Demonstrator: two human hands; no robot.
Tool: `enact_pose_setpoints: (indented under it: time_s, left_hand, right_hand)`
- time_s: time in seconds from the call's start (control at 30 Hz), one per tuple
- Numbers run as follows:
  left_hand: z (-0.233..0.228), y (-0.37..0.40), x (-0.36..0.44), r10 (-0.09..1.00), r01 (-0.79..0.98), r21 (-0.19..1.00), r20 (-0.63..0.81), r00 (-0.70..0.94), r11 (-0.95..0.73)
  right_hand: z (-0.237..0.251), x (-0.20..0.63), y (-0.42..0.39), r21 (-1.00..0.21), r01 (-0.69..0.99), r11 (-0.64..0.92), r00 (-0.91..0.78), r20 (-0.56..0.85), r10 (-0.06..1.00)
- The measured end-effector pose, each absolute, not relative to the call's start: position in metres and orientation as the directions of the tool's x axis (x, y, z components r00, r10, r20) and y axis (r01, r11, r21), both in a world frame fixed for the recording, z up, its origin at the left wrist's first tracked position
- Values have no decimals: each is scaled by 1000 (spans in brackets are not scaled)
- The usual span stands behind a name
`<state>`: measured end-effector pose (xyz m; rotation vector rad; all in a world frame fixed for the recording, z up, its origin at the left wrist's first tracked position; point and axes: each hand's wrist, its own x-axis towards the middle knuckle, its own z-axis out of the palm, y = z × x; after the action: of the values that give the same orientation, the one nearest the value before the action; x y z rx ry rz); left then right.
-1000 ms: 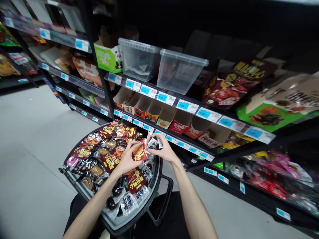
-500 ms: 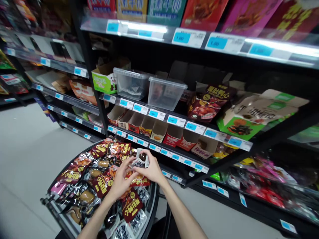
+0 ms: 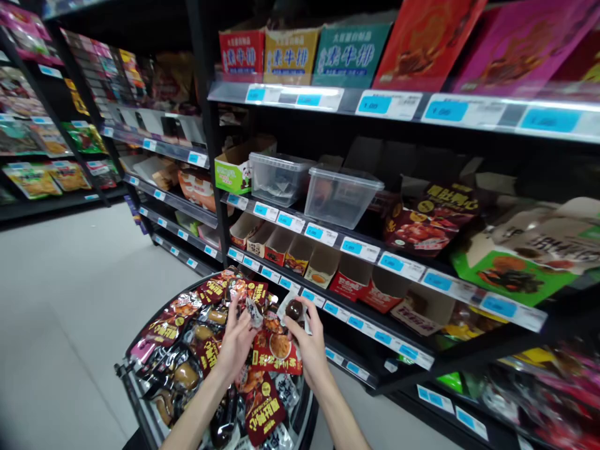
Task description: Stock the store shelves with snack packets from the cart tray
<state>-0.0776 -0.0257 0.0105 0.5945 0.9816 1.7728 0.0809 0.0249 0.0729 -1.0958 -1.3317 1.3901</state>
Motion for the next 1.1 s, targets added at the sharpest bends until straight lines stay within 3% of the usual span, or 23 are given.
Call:
enact_pose_setpoints:
  time_s: [0.23,0.43,0.7,0.87,1.0,1.1]
  left_hand:
    - [7,-25,-77,907,-646,721,-57,-417,-251]
    - [11,-24,-79,946,-771,625,-160,-283,-125]
    - [15,-26,-76,953,-789,603,-159,-260,-115]
    - [13,-29,-74,980,-735,674,-83,-182,-79]
    - [7,-32,-74,988,-708,706,-102,-113,-8]
    - [3,-32,-72,989,-711,701,-134,-68,46]
  right_hand:
    - [69,74,21,-995,-33,-99,-147,-93,985]
    - [70,72,19,-992,-41,-116,-134,-110,985]
    - [67,73,22,-997,15,-70,-174,-72,982]
    - [65,76,23,-952,219,212,-340,130,931]
    - [66,82,18,-733,435,524,-592,205,779]
    - [64,83,14,-640,530,556,-591,190,784]
